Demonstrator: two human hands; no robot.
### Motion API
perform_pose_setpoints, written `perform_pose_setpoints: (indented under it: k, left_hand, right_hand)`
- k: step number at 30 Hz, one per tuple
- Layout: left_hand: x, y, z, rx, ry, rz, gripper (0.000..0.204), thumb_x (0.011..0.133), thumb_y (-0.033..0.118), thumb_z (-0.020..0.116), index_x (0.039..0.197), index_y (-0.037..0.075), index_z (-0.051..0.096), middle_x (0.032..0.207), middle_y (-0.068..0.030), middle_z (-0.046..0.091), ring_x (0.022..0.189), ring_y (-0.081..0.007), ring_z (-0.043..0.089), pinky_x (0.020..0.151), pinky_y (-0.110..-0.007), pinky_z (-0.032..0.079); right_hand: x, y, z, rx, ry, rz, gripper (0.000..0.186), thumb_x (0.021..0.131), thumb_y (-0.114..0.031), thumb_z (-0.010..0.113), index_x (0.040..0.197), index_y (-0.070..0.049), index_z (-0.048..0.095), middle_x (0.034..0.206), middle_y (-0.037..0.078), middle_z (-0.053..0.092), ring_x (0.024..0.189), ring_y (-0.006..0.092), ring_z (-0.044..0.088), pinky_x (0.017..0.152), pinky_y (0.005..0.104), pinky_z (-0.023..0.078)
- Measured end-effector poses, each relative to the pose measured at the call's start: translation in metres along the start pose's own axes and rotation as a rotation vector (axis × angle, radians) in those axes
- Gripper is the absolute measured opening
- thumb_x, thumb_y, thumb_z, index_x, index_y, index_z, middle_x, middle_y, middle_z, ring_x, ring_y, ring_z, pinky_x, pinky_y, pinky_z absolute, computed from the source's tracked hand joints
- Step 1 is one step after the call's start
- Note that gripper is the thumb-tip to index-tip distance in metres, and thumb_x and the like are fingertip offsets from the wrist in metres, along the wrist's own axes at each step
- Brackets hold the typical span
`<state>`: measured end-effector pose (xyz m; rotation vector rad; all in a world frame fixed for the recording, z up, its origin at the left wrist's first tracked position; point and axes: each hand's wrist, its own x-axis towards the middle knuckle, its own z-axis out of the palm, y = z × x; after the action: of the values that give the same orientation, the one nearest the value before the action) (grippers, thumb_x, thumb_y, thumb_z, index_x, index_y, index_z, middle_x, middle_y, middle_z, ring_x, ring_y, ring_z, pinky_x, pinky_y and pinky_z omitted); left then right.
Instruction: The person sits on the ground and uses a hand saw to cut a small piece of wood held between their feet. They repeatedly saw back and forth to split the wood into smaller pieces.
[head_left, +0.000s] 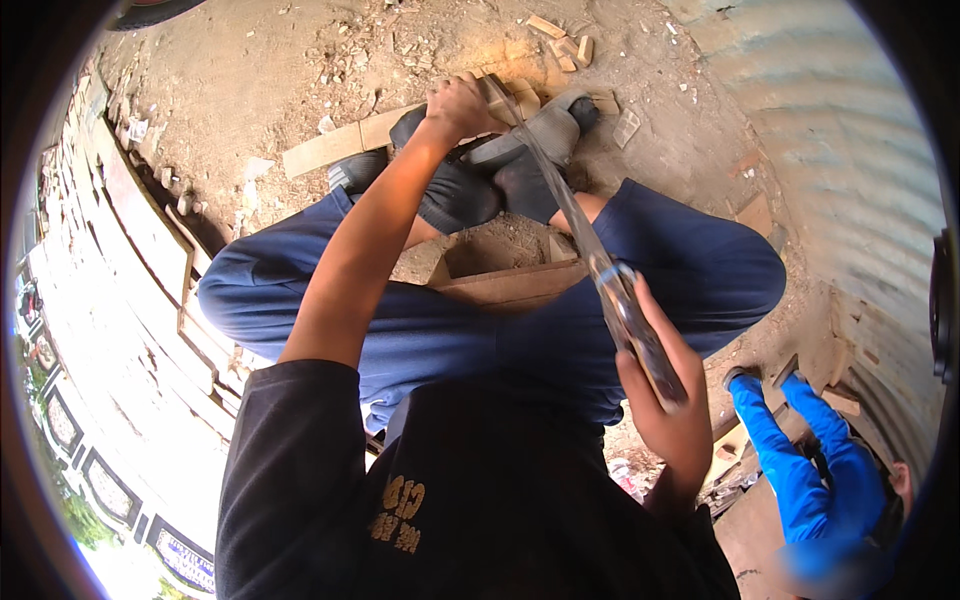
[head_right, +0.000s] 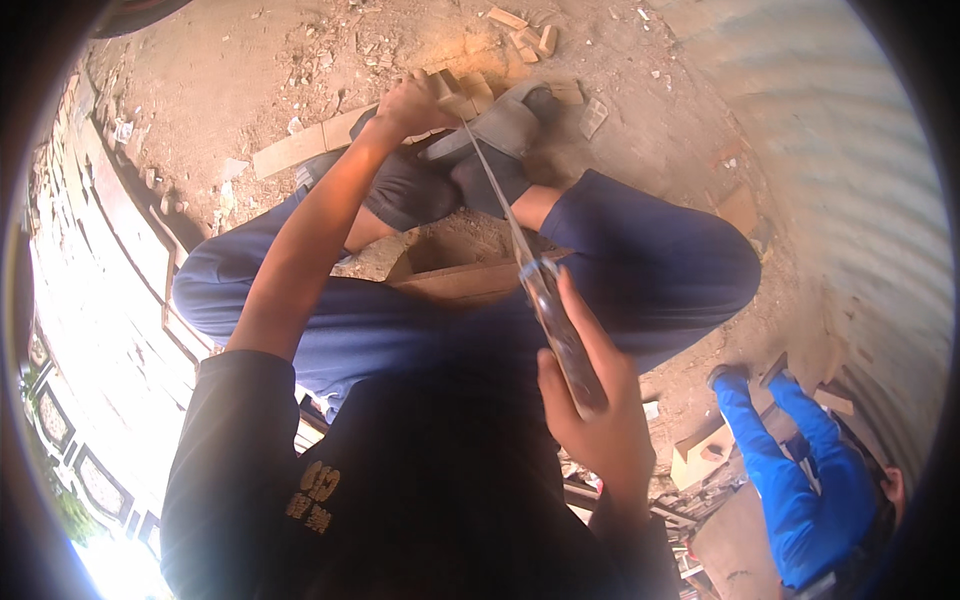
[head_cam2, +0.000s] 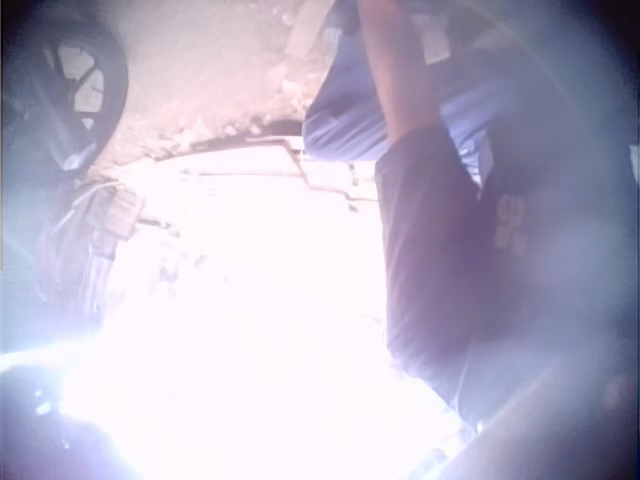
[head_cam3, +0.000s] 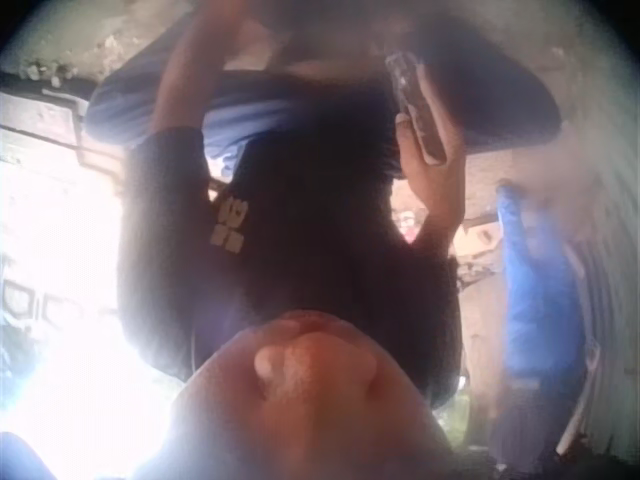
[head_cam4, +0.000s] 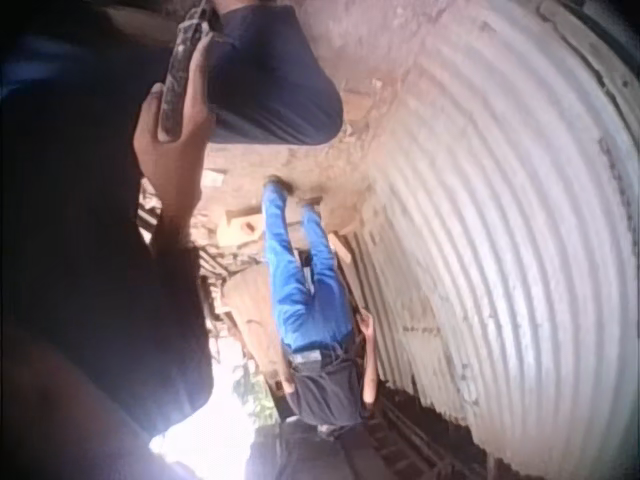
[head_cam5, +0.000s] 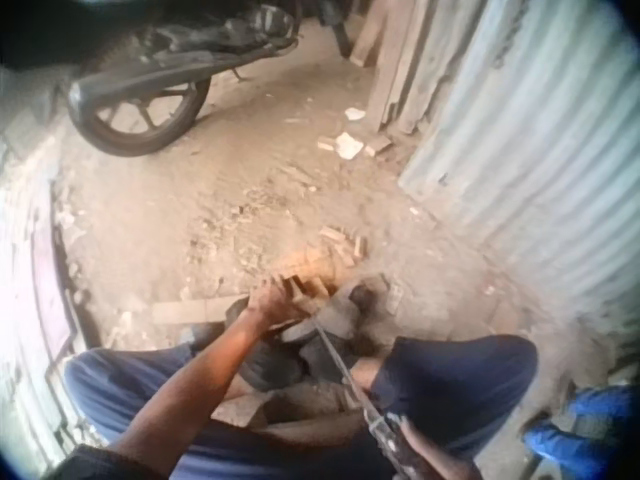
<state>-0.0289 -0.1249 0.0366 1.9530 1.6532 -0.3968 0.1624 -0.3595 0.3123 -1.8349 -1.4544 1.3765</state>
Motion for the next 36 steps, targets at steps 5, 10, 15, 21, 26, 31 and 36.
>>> perform_pose_setpoints:
  k: [5,10,15,21,26,31,36]
  left_hand:
    - [0.004,-0.002,0.002,0.012,0.039,0.020,0.118,0.062,0.064,0.079,0.138,-0.012,0.030,0.135,-0.0278,0.047,0.128,-0.0401,0.046,0.106,-0.045,0.040]
    - [0.006,-0.001,0.002,-0.010,0.018,-0.002,0.118,0.061,0.064,0.079,0.137,-0.013,0.030,0.131,-0.0263,0.051,0.126,-0.0404,0.047,0.105,-0.043,0.041]
    - [0.007,-0.005,0.010,0.041,0.061,0.053,0.120,0.062,0.066,0.078,0.135,-0.015,0.029,0.128,-0.0311,0.051,0.124,-0.0416,0.050,0.102,-0.044,0.044]
    - [0.005,-0.004,0.008,-0.011,0.070,0.047,0.115,0.061,0.065,0.079,0.130,-0.015,0.034,0.126,-0.0314,0.053,0.121,-0.0418,0.052,0.100,-0.044,0.045]
    - [0.011,-0.009,0.015,-0.003,0.087,0.052,0.115,0.060,0.066,0.080,0.129,-0.014,0.034,0.123,-0.0313,0.056,0.117,-0.0411,0.055,0.098,-0.044,0.047]
    - [0.011,-0.009,0.014,-0.011,0.073,0.039,0.121,0.060,0.066,0.079,0.135,-0.015,0.029,0.122,-0.0310,0.056,0.115,-0.0409,0.057,0.097,-0.044,0.047]
    - [0.011,-0.008,0.013,0.022,0.081,0.055,0.124,0.059,0.067,0.079,0.138,-0.014,0.027,0.122,-0.0298,0.057,0.117,-0.0410,0.056,0.098,-0.044,0.046]
  right_hand:
    - [0.005,-0.006,-0.005,0.011,-0.048,0.050,0.062,0.083,0.006,0.054,0.143,-0.001,0.041,0.117,0.028,0.062,0.108,0.0326,0.064,0.089,0.0338,0.047]
    - [0.001,-0.007,-0.006,0.000,-0.011,0.011,0.062,0.083,0.005,0.055,0.143,-0.002,0.041,0.111,0.028,0.064,0.096,0.0316,0.067,0.086,0.0338,0.049]
    - [0.002,0.007,0.001,0.047,0.021,0.019,0.062,0.083,0.005,0.054,0.143,-0.003,0.041,0.113,0.028,0.063,0.096,0.0294,0.067,0.087,0.0326,0.048]
    - [0.010,0.015,0.002,0.033,0.011,0.008,0.062,0.083,0.006,0.053,0.144,-0.002,0.040,0.109,0.029,0.064,0.097,0.0310,0.068,0.083,0.0308,0.048]
    - [0.000,-0.005,0.000,0.036,-0.008,0.020,0.063,0.082,0.006,0.054,0.143,-0.003,0.041,0.102,0.027,0.065,0.089,0.0319,0.069,0.077,0.0305,0.049]
    - [0.014,0.009,0.002,0.038,0.009,0.034,0.062,0.083,0.004,0.056,0.143,-0.004,0.042,0.101,0.025,0.065,0.083,0.0268,0.066,0.081,0.0310,0.048]
    - [-0.009,0.013,-0.009,0.042,0.036,-0.002,0.060,0.084,0.005,0.055,0.142,-0.004,0.043,0.119,0.025,0.063,0.114,0.0304,0.062,0.092,0.0306,0.045]
